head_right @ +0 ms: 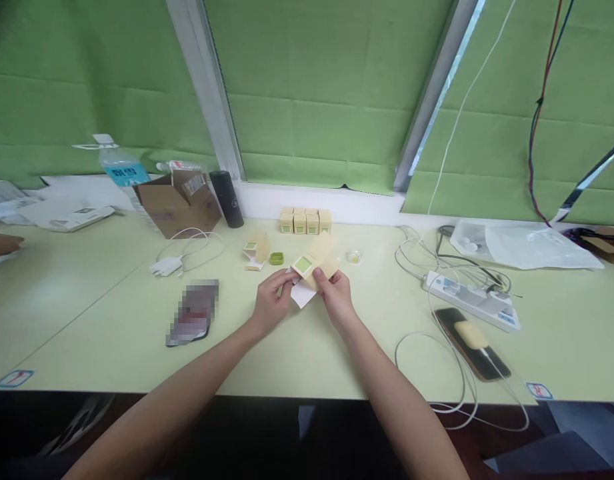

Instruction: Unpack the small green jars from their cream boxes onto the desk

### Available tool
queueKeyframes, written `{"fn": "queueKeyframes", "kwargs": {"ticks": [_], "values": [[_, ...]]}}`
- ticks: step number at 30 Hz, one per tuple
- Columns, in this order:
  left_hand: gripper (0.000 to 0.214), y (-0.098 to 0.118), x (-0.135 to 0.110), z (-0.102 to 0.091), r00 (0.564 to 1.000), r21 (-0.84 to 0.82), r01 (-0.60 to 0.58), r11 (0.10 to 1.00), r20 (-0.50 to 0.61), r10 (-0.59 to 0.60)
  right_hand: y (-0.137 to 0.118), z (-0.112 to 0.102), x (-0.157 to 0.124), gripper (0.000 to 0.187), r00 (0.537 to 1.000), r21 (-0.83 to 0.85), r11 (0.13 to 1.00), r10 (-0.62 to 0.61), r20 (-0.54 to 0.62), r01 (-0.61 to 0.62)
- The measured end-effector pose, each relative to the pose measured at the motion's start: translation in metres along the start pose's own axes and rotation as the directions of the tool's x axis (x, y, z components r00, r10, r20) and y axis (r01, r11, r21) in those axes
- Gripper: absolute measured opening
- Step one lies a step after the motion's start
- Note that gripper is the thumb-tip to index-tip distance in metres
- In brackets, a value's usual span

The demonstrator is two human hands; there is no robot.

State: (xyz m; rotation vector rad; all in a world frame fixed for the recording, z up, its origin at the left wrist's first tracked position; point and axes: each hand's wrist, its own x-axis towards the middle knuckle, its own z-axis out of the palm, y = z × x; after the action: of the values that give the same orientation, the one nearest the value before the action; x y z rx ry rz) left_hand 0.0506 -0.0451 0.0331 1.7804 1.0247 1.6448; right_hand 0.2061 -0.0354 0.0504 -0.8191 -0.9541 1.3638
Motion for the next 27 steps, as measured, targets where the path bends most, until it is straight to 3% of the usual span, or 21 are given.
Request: {"fn": "queueKeyframes", "kwargs": {"ticks": [6, 10, 13, 16, 21, 27], "values": [[0.027, -0.006, 0.0, 0.0, 0.994, -0.121, 0.081, 0.989, 0.081, -0.071, 0.002, -0.004, 0.002, 0.057, 0.997, -0.055, 0.998, -0.03, -0.071, 0.026], [0.01, 0.001, 0.001, -0.001, 0.974, -0.255, 0.226, 0.94, 0.085, -0.211, 0.001, -0.007, 0.004, 0.056, 0.993, -0.115, 0.993, -0.044, -0.114, 0.031], [0.033, 0.005, 0.005, -0.002, 0.944, -0.366, 0.327, 0.871, 0.095, -0.315, 0.0, -0.006, 0.002, 0.051, 0.99, -0.156, 0.986, -0.069, -0.122, 0.049], [0.05, 0.003, 0.009, -0.001, 0.921, -0.358, 0.389, 0.849, 0.131, -0.367, 0.001, -0.004, 0.0, 0.045, 0.99, -0.196, 0.977, -0.104, -0.09, 0.085], [0.043, -0.004, 0.011, 0.0, 0.893, -0.254, 0.448, 0.857, 0.174, -0.415, 0.003, -0.004, -0.002, 0.041, 0.992, -0.285, 0.953, -0.119, -0.042, 0.102], [0.044, -0.008, 0.015, -0.007, 0.883, -0.284, 0.47, 0.836, 0.132, -0.451, 0.006, -0.001, -0.002, 0.05, 0.994, -0.284, 0.954, -0.105, -0.019, 0.096]]}}
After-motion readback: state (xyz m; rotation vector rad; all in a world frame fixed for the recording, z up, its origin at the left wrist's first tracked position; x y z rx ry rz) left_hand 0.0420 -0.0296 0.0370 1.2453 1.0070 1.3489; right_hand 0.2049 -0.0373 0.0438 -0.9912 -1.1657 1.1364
